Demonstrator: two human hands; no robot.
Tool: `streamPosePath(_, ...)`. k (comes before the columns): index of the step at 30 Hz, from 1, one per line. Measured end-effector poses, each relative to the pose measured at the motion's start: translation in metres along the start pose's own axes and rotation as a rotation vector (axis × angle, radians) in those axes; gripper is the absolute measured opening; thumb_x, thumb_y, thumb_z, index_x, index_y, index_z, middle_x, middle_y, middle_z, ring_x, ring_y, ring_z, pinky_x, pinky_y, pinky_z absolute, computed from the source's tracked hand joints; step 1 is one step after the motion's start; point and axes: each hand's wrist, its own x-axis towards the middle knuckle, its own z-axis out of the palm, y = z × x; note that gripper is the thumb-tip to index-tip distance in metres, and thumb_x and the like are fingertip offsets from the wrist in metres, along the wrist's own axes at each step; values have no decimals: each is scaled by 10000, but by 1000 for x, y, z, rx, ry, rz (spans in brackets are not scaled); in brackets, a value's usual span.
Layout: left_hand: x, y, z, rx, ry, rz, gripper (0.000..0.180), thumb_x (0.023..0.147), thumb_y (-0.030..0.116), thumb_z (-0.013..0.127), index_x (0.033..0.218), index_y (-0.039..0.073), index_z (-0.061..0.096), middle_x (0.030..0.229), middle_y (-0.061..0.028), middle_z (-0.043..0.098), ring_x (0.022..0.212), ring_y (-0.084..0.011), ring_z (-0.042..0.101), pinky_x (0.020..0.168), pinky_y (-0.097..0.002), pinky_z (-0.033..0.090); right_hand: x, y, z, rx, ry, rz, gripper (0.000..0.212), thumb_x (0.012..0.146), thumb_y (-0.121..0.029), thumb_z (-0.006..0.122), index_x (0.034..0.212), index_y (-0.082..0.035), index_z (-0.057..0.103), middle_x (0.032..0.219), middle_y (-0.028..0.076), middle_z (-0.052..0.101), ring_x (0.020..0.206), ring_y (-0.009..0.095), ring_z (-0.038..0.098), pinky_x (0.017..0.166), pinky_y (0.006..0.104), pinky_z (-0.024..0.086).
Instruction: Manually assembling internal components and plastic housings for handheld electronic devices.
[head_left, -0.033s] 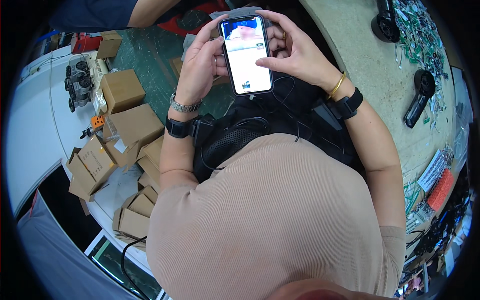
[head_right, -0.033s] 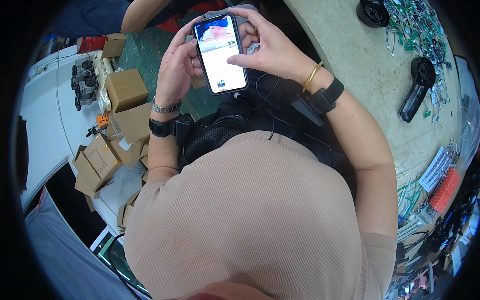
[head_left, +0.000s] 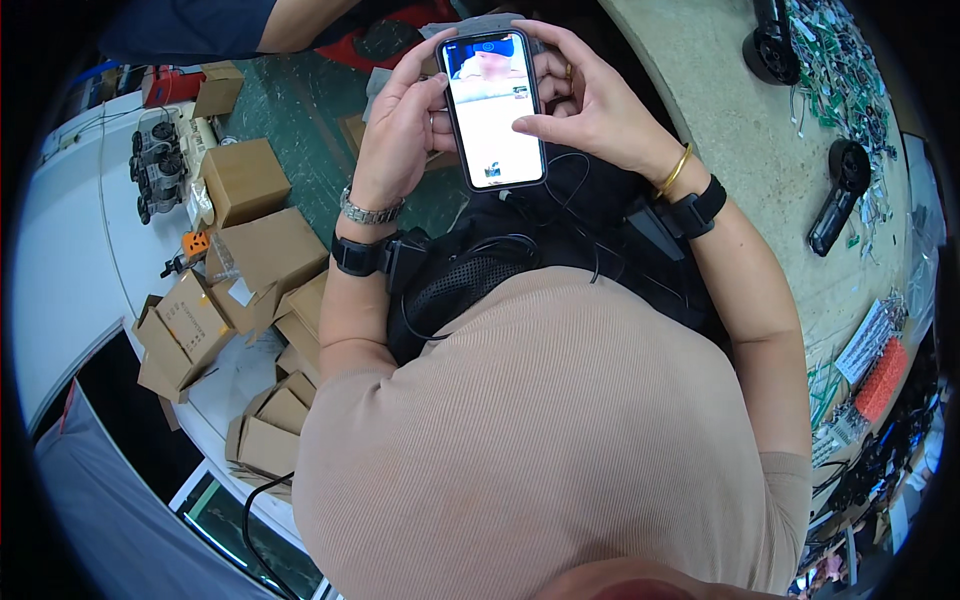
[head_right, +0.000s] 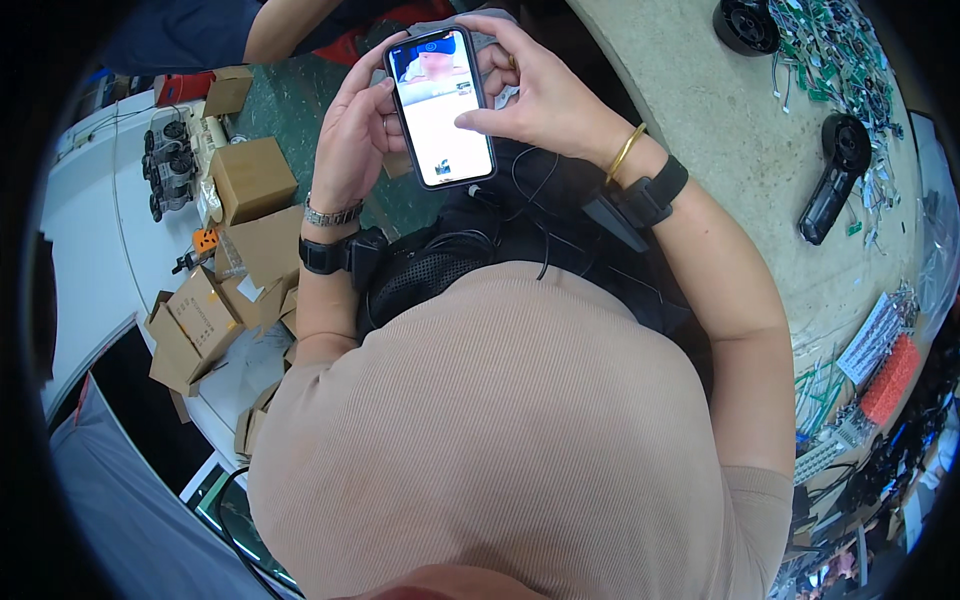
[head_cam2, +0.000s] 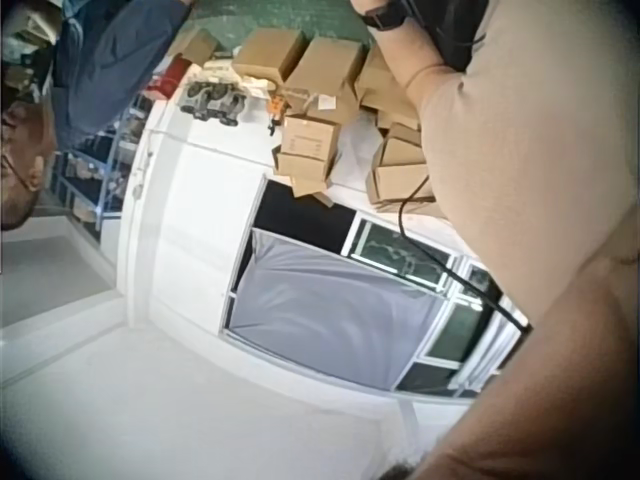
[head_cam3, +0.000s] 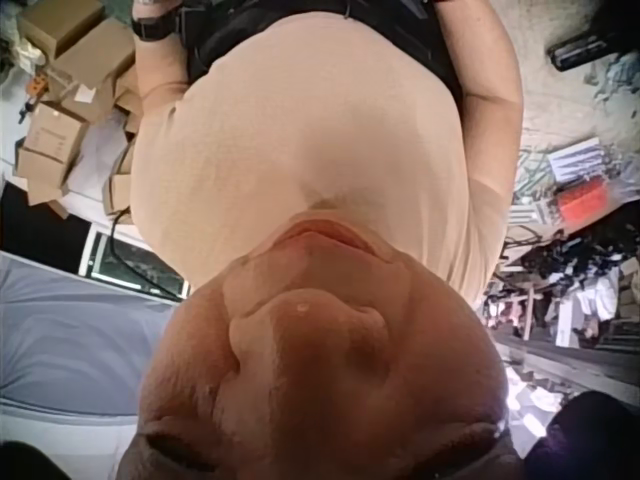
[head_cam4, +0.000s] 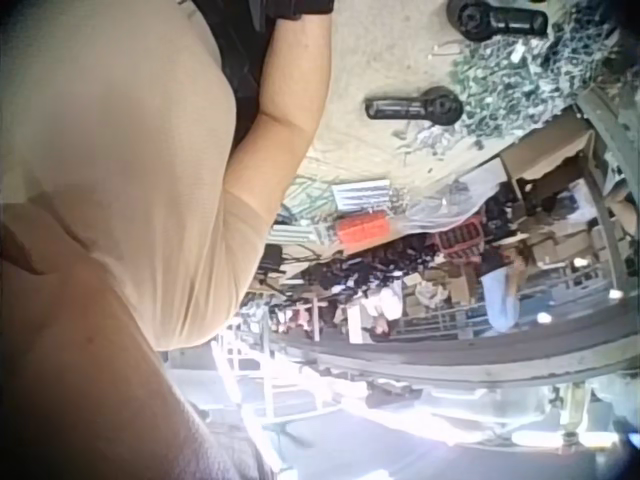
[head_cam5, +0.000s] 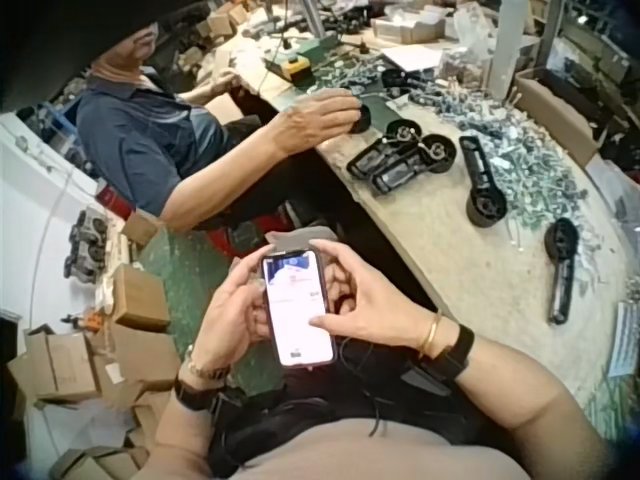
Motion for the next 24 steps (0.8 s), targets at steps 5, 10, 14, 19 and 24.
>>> streamPosePath(5, 1, 0, 2, 20, 31, 0, 475, 1074, 137, 353, 1547, 107, 358, 1042, -133, 702, 827, -151, 745, 623, -247, 637, 0, -4, -1, 63, 7, 44, 721, 933, -167, 736, 1545, -106, 361, 1018, 51, 628, 781, 86, 634, 607, 189, 538)
streamPosePath(10, 2, -5, -1, 5, -1, 13, 472, 1074, 142, 362, 1545, 106, 368, 1030, -117, 705, 784, -123, 736, 599, -225, 621, 1, -9, -2, 145, 44, 175, 549, 1009, -202, 641, 1505, -107, 428, 958, 30, 637, 728, 65, 637, 607, 188, 542)
streamPosePath(14, 2, -5, -1, 13, -16, 17, 475, 1072, 137, 366, 1545, 106, 368, 1031, -112, 707, 780, -119, 736, 590, -217, 612, 1, -5, -3, 180, 66, 186, 470, 1040, -236, 592, 1476, -110, 467, 920, 16, 642, 715, 60, 643, 605, 191, 545)
streamPosePath(19, 0, -1, 5, 1, 14, -8, 475, 1070, 133, 376, 1544, 106, 372, 1032, -110, 708, 796, -116, 738, 593, -213, 610, -1, -9, -3, 148, 42, 173, 513, 1013, -227, 641, 1478, -108, 461, 929, 16, 646, 725, 64, 643, 609, 195, 548)
streamPosePath(24, -1, -2, 1, 32, 17, 3, 471, 1070, 122, 375, 1540, 105, 376, 1057, -122, 704, 834, -129, 745, 600, -217, 615, 0, -9, -2, 99, 31, 138, 613, 956, -206, 718, 1492, -106, 439, 935, 24, 645, 781, 80, 650, 619, 206, 552)
